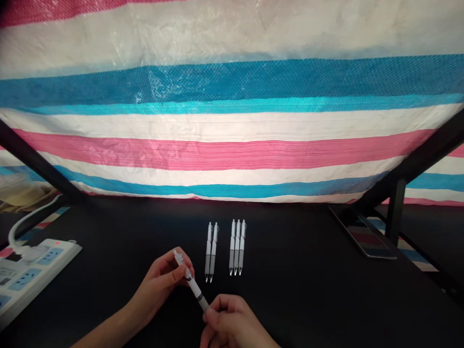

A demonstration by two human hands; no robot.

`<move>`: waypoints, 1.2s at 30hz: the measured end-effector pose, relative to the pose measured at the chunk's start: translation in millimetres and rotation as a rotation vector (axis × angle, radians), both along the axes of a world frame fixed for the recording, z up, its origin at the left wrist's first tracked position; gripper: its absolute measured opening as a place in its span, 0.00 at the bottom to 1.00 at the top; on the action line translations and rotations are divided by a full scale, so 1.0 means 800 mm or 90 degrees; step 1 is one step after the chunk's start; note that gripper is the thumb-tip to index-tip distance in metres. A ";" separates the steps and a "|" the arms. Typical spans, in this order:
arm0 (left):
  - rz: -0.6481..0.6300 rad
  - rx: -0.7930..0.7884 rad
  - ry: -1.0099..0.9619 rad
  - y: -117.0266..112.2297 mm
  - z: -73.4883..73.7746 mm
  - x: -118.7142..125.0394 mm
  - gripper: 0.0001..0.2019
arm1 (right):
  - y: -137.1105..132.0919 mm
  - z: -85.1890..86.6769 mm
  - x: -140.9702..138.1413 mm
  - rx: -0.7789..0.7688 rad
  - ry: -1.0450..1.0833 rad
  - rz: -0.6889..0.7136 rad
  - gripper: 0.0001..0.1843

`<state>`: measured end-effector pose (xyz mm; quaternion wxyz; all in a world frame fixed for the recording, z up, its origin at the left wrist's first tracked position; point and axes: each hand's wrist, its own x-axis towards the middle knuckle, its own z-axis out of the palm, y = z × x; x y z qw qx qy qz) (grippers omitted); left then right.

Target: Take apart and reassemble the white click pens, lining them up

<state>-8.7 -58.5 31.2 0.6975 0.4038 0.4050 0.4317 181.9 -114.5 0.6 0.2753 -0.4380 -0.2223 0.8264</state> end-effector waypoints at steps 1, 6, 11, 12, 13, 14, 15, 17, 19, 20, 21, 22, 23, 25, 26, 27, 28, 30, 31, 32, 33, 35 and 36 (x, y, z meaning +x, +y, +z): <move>-0.003 0.001 -0.007 0.000 0.000 0.000 0.07 | 0.000 -0.001 -0.001 -0.001 0.000 0.006 0.23; 0.009 0.017 -0.018 -0.002 0.001 0.000 0.05 | 0.003 0.012 -0.003 0.038 -0.015 0.034 0.31; 0.033 0.014 -0.003 -0.002 0.001 -0.001 0.05 | 0.008 0.025 -0.001 0.100 -0.100 0.060 0.23; 0.034 0.014 -0.002 -0.002 0.002 -0.001 0.05 | 0.008 0.025 0.000 0.090 -0.096 0.065 0.22; 0.036 0.014 -0.002 -0.002 0.002 -0.001 0.05 | 0.008 0.025 0.000 0.077 -0.084 0.062 0.22; 0.038 0.012 -0.002 -0.003 0.002 -0.001 0.05 | 0.008 0.025 0.000 0.062 -0.067 0.061 0.25; 0.040 0.010 -0.003 -0.003 0.002 -0.002 0.05 | 0.007 0.024 0.000 0.053 -0.055 0.058 0.29; 0.039 0.006 -0.006 -0.003 0.001 -0.001 0.05 | 0.007 0.023 -0.001 0.062 -0.068 0.055 0.29; 0.035 0.005 -0.009 -0.002 -0.001 -0.001 0.05 | 0.007 0.022 -0.001 0.092 -0.101 0.051 0.26; 0.034 0.004 -0.011 -0.001 -0.002 -0.001 0.05 | 0.007 0.022 -0.001 0.099 -0.108 0.054 0.24; 0.034 0.003 -0.013 -0.001 -0.003 0.000 0.05 | 0.008 0.021 -0.001 0.098 -0.104 0.057 0.24; 0.035 0.001 -0.014 0.000 -0.003 0.000 0.05 | 0.008 0.021 0.000 0.090 -0.089 0.062 0.24; 0.039 -0.001 -0.015 0.000 -0.004 0.000 0.05 | 0.008 0.021 0.000 0.078 -0.069 0.064 0.27; 0.047 -0.003 -0.014 -0.001 -0.004 0.001 0.05 | 0.009 0.022 0.000 0.069 -0.058 0.053 0.30; 0.047 -0.004 -0.012 -0.001 -0.004 0.001 0.05 | 0.009 0.023 0.000 0.079 -0.074 0.050 0.28; 0.045 -0.004 -0.011 -0.001 -0.005 0.000 0.05 | 0.009 0.024 0.000 0.093 -0.099 0.051 0.26; 0.042 -0.003 -0.012 -0.002 -0.005 0.000 0.05 | 0.009 0.025 0.000 0.105 -0.120 0.059 0.25; 0.040 -0.001 -0.016 -0.002 -0.004 0.000 0.05 | 0.009 0.024 0.001 0.112 -0.127 0.084 0.24; 0.042 -0.001 -0.017 -0.002 -0.004 0.000 0.05 | 0.009 0.022 0.001 0.105 -0.111 0.091 0.24; 0.045 -0.002 -0.018 -0.002 -0.004 0.001 0.05 | 0.009 0.021 0.001 0.094 -0.092 0.088 0.25; 0.047 -0.004 -0.017 -0.001 -0.003 0.001 0.05 | 0.009 0.019 0.001 0.087 -0.080 0.084 0.28; 0.048 -0.010 -0.014 -0.001 -0.003 0.001 0.05 | 0.009 0.017 0.001 0.103 -0.093 0.078 0.28; 0.046 -0.011 -0.013 -0.001 -0.003 0.002 0.05 | 0.009 0.016 0.001 0.122 -0.109 0.079 0.27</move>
